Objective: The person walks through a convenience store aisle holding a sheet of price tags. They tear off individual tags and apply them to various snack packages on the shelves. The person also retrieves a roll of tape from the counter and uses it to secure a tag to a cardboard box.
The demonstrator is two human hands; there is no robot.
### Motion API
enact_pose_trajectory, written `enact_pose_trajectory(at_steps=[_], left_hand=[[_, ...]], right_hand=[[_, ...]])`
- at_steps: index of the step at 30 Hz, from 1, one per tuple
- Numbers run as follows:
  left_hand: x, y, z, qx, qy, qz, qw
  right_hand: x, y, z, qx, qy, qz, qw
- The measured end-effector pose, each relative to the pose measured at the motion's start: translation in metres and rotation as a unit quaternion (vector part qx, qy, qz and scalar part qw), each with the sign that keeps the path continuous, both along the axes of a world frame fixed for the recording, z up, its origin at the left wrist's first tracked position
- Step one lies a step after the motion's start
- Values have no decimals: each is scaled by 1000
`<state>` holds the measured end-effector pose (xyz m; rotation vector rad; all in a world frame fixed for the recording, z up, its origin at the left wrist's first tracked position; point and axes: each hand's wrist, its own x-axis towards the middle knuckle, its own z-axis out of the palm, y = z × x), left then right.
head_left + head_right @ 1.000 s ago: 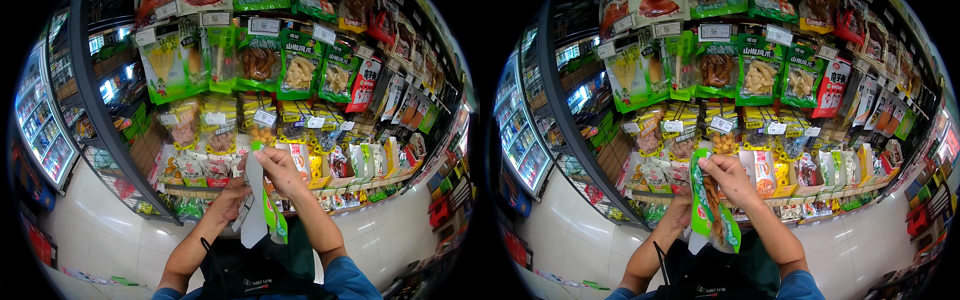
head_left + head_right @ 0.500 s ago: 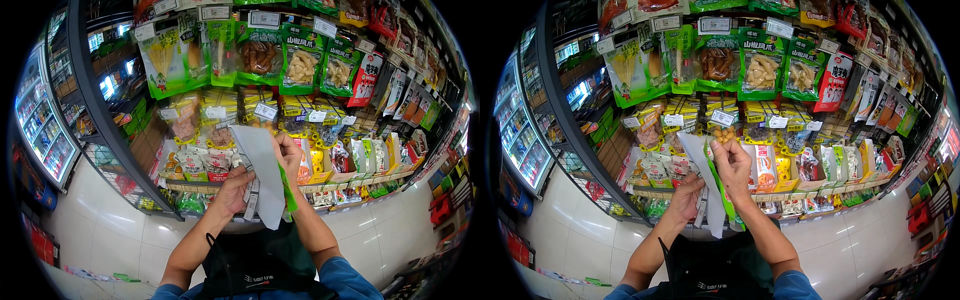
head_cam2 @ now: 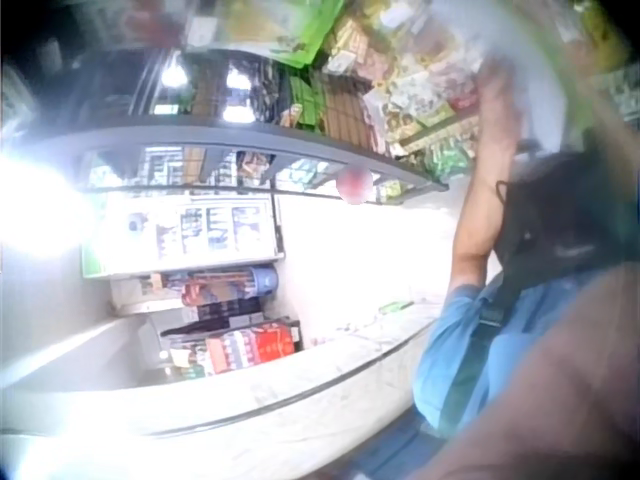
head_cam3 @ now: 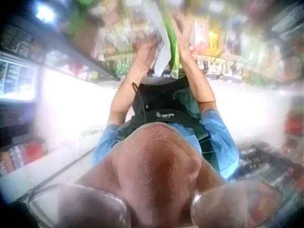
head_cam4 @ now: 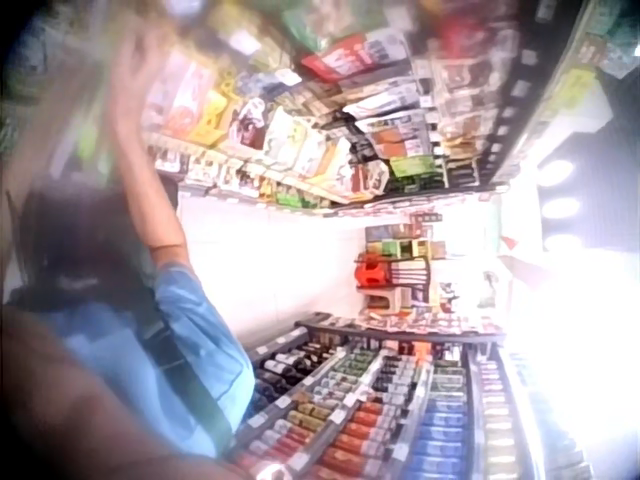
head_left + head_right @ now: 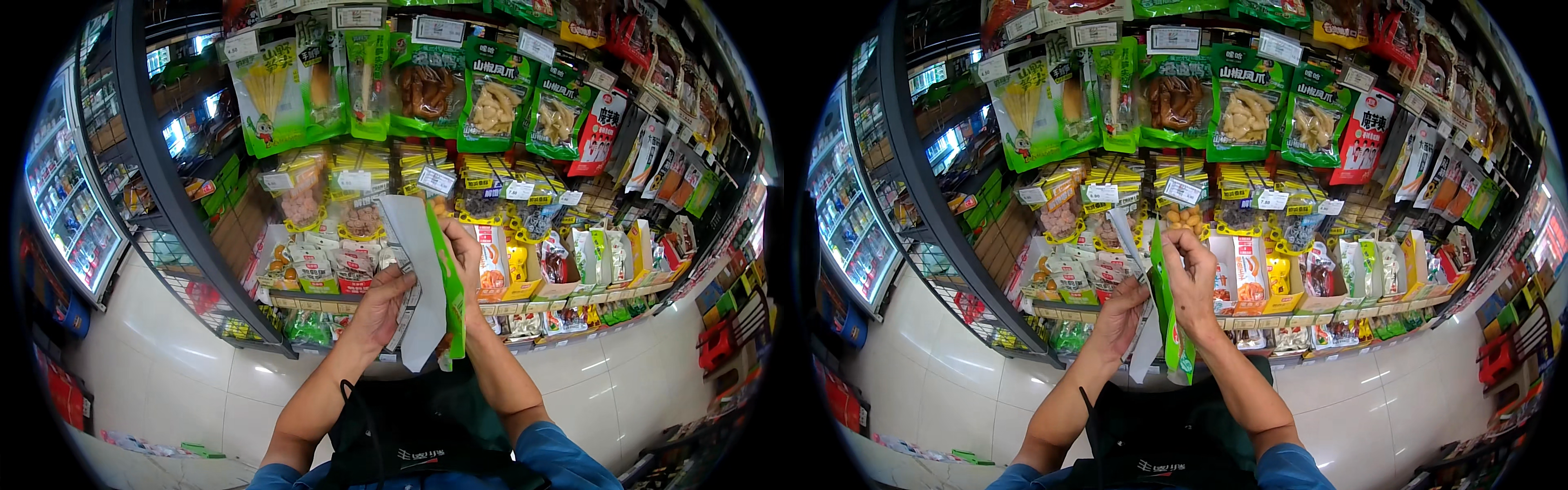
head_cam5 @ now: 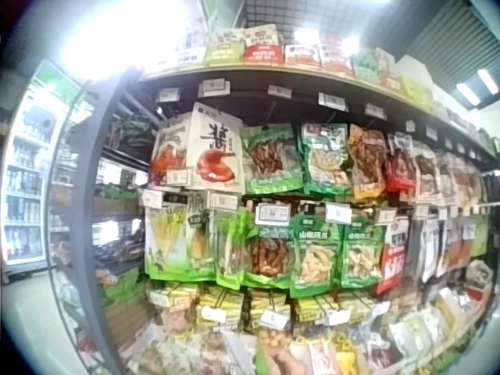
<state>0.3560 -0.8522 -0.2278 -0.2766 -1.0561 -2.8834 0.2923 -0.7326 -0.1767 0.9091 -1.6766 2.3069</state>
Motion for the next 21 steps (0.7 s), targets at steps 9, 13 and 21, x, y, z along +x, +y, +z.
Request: enact_pose_trajectory(at_steps=[9,13,21], left_hand=[[-5,-20,8,20,35,45,998],[0,-45,-1,61,19,54,996],[15,-56,-19,56,-4,71,996]], right_hand=[[-22,3,37,77,94,-148,982],[-72,12,88,105,147,-251,951],[-147,5,155,173,222,-402,871]])
